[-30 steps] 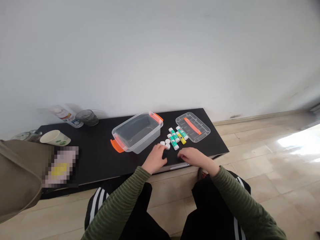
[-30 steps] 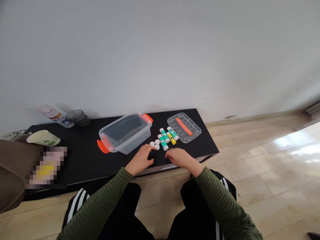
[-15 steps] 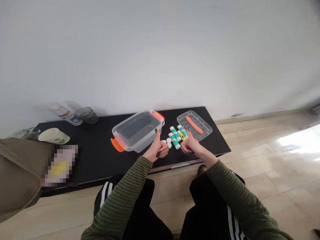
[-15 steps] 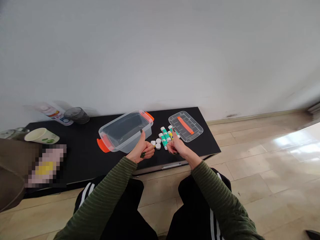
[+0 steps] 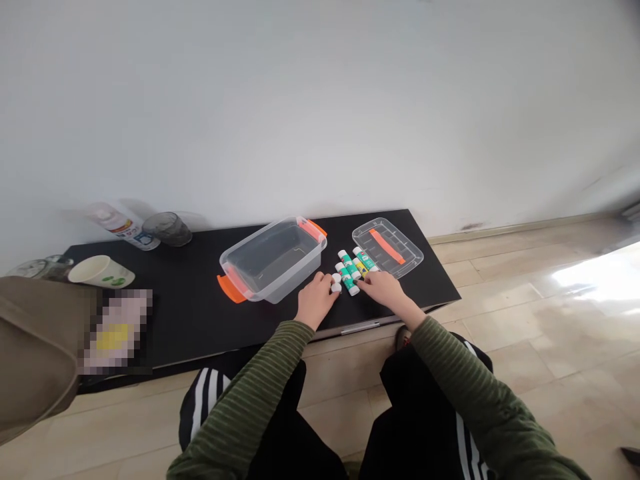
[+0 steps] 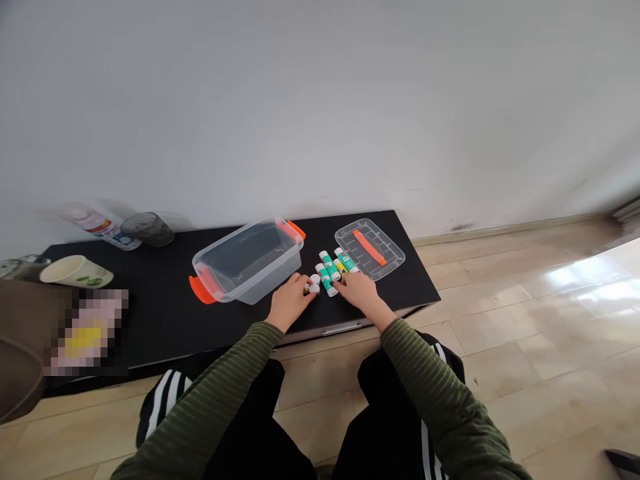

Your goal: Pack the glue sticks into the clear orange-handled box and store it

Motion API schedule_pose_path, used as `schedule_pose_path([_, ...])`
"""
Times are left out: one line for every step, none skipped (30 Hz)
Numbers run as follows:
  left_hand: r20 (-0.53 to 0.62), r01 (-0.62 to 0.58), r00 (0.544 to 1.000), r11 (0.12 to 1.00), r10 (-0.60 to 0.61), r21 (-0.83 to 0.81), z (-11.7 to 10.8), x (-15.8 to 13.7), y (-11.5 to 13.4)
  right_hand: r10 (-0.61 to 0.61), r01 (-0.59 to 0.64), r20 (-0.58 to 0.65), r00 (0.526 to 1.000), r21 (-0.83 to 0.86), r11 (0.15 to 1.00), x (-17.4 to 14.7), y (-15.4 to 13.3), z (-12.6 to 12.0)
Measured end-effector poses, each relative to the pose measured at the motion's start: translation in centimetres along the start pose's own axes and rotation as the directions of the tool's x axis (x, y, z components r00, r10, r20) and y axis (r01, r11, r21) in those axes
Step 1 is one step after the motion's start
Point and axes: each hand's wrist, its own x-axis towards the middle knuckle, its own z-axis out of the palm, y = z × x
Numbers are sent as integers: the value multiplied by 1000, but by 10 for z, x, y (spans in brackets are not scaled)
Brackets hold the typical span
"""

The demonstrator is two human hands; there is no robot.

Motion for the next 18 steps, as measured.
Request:
schedule_pose_path([9, -1, 1000, 999, 1, 32, 4, 1, 2, -5, 5, 3, 1000, -13, 1000, 1, -3, 3])
schedule_pose_path([17, 2, 1000, 999, -3, 53, 6, 3, 3, -8, 8, 2, 1000, -30, 1000, 2, -6, 6])
schedule_pose_path([21, 10, 1000, 998, -12, 65, 8, 4, 5, -10, 10, -1, 1000, -48, 999, 3, -9, 9])
schedule_pose_path([21, 22, 999, 997, -24, 71, 9, 5, 6, -13, 13, -1, 1000, -66, 998, 4, -12, 12])
schedule_pose_path([17, 36, 999, 996, -38, 76, 10, 6, 6, -15, 15, 0, 1000, -81, 997, 5, -14, 15])
schedule_pose_path([10, 47, 999, 996, -48, 79, 10, 6, 7, -17, 17, 1, 1000, -93, 996, 6, -17, 17])
schedule_pose_path([6, 53, 999, 995, -53, 82, 10, 6, 7, -17, 16, -2, 1000, -101, 995, 7, -19, 20])
schedule_pose_path([3, 52, 999, 995, -52, 84, 10, 6, 7, -16, 15, -6, 1000, -105, 994, 8, -20, 22])
schedule_pose_path([1, 45, 999, 996, -45, 82, 10, 5, 6, -15, 14, -12, 1000, -106, 994, 9, -22, 24])
schedule_pose_path([-2, 36, 999, 997, -36, 75, 9, 5, 6, -16, 14, -20, 1000, -104, 995, 10, -23, 25])
schedule_pose_path([-5, 31, 1000, 998, -30, 59, 8, 5, 5, -17, 14, -29, 999, -97, 995, 11, -23, 26])
schedule_pose_path([-10, 34, 999, 999, -34, 30, 6, 6, 4, -21, 18, -39, 999, -87, 996, 11, -23, 25])
schedule_pose_path([-20, 46, 999, 999, -47, -18, 4, 7, 2, -25, 21, -53, 998, -70, 997, 11, -22, 24])
schedule_pose_path([-34, 62, 997, 994, -65, -88, 1, 9, 0, -30, 27, -71, 997, -48, 998, 11, -20, 23])
schedule_pose_path([-44, 78, 995, 980, -87, -184, -1, 11, -2, -34, 32, -93, 995, -18, 999, 10, -18, 20])
schedule_pose_path([-46, 96, 992, 945, -116, -312, -4, 13, -4, -37, 40, -119, 992, 21, 999, 8, -15, 17])
schedule_pose_path([-33, 116, 988, 876, -148, -469, -7, 15, -6, -36, 47, -145, 989, 75, 996, 6, -12, 15])
schedule_pose_path([-4, 137, 983, 758, -181, -637, -9, 16, -8, -33, 57, -167, 985, 144, 988, 2, -9, 12])
